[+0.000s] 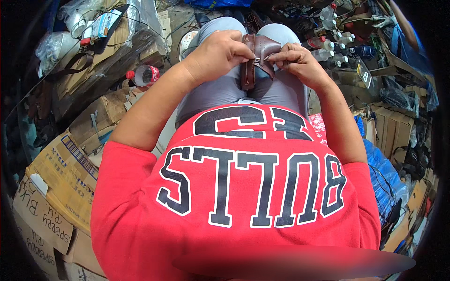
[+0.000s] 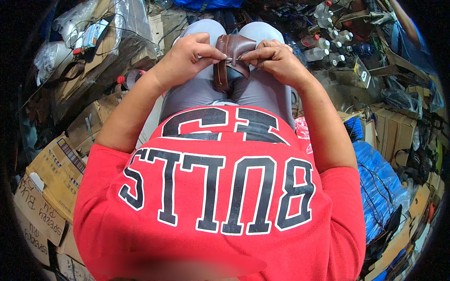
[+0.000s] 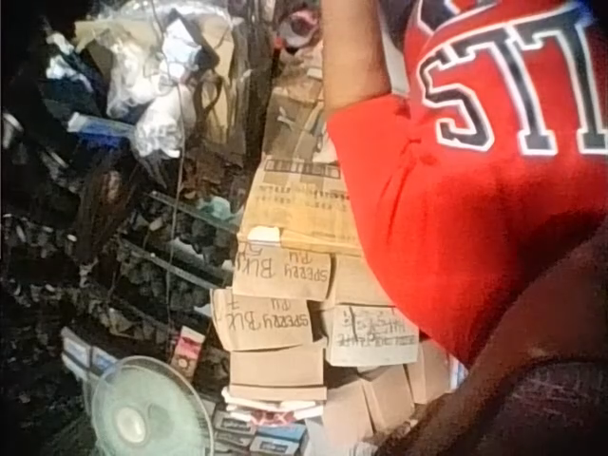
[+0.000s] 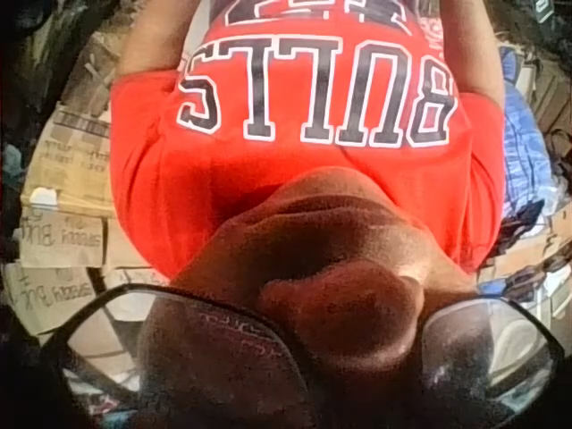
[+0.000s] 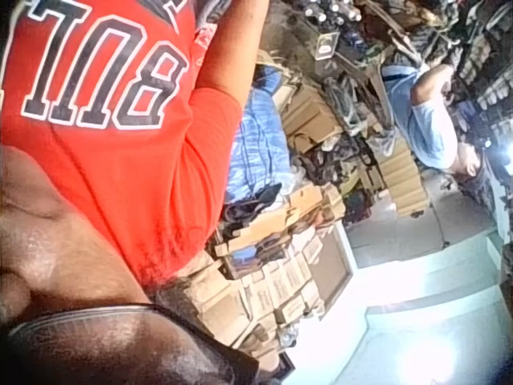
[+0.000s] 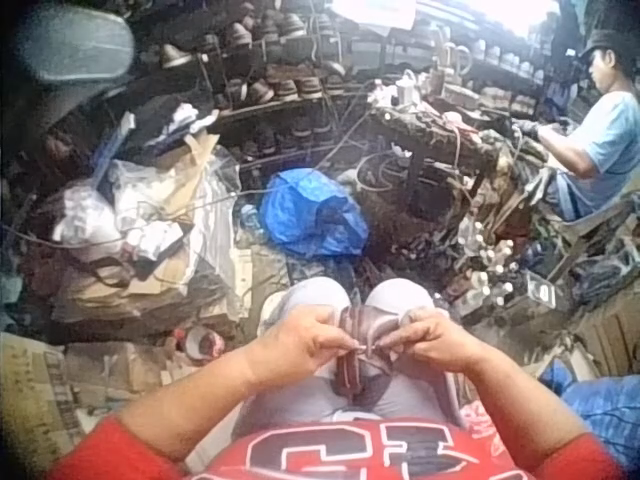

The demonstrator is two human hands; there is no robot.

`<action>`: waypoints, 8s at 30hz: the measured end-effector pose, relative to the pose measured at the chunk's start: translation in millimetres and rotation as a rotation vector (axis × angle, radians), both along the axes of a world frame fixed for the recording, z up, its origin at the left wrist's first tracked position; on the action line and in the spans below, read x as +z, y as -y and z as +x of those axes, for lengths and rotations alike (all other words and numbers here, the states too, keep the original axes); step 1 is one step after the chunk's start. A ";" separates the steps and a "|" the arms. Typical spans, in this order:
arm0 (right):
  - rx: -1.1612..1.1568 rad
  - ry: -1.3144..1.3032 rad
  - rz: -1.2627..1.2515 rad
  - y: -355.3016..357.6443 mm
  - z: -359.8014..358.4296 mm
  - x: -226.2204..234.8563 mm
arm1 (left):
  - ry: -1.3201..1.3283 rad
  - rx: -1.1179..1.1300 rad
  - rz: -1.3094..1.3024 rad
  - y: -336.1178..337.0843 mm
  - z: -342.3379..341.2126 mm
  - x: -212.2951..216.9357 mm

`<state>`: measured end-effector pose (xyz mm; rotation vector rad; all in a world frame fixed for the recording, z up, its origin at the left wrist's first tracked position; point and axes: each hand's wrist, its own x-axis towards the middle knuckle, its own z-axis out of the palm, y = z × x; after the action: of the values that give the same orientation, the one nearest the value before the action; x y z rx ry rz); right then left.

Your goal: Sewing and trimming leather components of a shoe by hand using a needle and thread.

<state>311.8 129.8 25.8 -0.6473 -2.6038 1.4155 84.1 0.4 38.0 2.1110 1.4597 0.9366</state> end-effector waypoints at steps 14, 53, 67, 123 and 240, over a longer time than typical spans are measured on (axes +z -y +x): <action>-0.105 -0.062 0.069 12.9 1.8 -4.7 | 0.181 -0.049 -0.199 -10.3 -17.6 -12.1; 0.223 0.363 0.632 39.1 -35.7 33.7 | -0.576 -0.034 -0.205 4.6 20.9 18.1; -0.115 0.444 0.641 -8.2 77.7 26.7 | -0.331 0.393 -0.483 64.7 -92.3 7.7; -0.151 0.091 0.335 34.2 -4.9 35.4 | -0.152 -0.044 -0.412 -59.6 -8.2 -10.3; -0.067 -0.009 0.383 27.2 -5.8 14.9 | -0.303 0.222 -0.090 11.4 20.1 4.2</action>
<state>306.0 102.7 40.8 -0.6603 -2.7063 0.8599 104.2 -11.0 42.2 2.1246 1.8804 0.6277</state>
